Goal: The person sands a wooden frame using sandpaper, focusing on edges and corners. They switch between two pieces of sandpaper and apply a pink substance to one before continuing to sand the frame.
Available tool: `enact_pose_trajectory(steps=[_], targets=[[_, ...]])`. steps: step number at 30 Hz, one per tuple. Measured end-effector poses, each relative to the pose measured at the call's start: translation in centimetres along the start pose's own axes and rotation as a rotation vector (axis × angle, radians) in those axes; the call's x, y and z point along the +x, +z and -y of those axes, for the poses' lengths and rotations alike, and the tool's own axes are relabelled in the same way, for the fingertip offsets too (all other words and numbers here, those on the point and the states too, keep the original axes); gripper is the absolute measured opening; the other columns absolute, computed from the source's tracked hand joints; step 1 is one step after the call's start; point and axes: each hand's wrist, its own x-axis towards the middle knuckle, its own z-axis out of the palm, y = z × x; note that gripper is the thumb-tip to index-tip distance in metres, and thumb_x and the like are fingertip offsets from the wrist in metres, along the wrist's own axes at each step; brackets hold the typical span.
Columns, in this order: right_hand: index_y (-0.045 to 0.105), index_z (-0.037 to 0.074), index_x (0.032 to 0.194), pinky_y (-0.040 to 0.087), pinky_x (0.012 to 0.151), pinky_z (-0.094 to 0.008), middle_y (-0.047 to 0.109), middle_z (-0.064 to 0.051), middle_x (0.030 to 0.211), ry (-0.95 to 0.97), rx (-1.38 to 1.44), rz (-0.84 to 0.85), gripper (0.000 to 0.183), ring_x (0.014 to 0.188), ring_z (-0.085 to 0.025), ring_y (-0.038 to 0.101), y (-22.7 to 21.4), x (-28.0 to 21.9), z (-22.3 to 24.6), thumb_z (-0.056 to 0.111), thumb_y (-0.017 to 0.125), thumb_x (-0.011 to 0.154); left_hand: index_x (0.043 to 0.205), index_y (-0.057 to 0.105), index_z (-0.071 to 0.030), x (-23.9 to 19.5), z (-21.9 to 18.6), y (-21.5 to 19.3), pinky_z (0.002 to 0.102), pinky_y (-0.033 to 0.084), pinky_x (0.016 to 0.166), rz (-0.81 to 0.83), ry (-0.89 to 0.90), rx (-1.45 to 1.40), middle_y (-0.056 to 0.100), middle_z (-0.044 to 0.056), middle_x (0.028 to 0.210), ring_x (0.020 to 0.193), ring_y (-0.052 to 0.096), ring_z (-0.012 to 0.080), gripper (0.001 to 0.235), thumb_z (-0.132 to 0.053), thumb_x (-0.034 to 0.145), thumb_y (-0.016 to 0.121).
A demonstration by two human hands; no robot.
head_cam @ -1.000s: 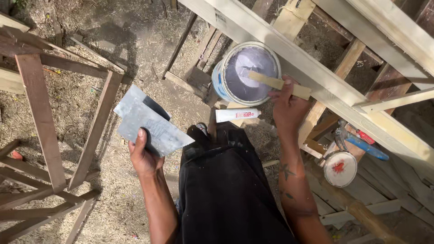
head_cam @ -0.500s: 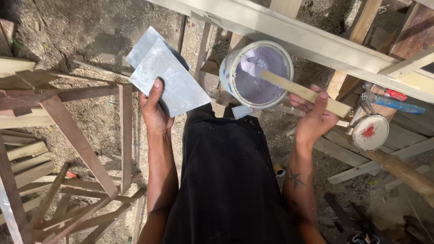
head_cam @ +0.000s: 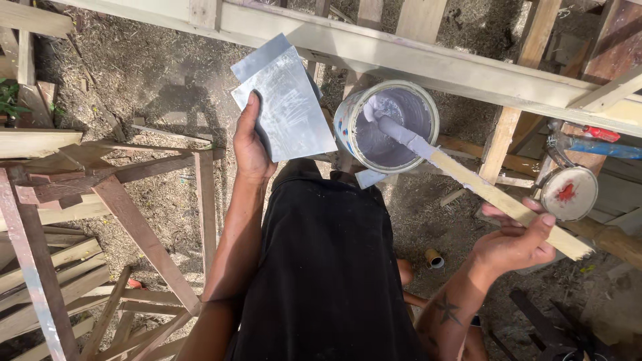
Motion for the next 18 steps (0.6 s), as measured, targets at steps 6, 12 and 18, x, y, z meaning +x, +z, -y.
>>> enact_pose_trajectory(steps=[6,12,18], targets=[[0.065,-0.011,0.111,0.045,0.044,-0.026,0.069,-0.023,0.082,0.007,0.025,-0.072,0.053,0.055,-0.027,0.066,-3.0,2.2,-1.6,0.039,0.049,0.118,0.125,0.066,0.007,-1.5,3.6,1.2,0.033,0.054,0.098,-0.086,-0.057,0.149,0.072,0.016,0.120,0.106,0.070,0.0193,0.052,-0.039,0.104,0.058],[0.065,-0.008,0.110,0.054,0.048,-0.033,0.066,-0.022,0.073,0.012,0.085,-0.093,0.052,0.055,-0.028,0.066,-5.3,4.5,-2.0,0.041,0.049,0.117,0.114,0.070,0.008,-2.2,4.9,2.6,0.029,0.055,0.091,-0.097,0.003,0.322,0.075,0.016,0.109,0.097,0.072,0.0185,0.055,-0.044,0.104,0.057],[0.064,-0.005,0.109,0.056,0.059,-0.037,0.065,-0.025,0.070,0.057,0.269,-0.069,0.048,0.052,-0.030,0.061,-6.9,7.8,-1.8,0.039,0.049,0.117,0.116,0.070,0.010,-1.1,6.1,4.1,0.027,0.052,0.090,-0.052,0.124,0.359,0.073,0.012,0.110,0.097,0.065,0.0141,0.057,-0.045,0.105,0.058]])
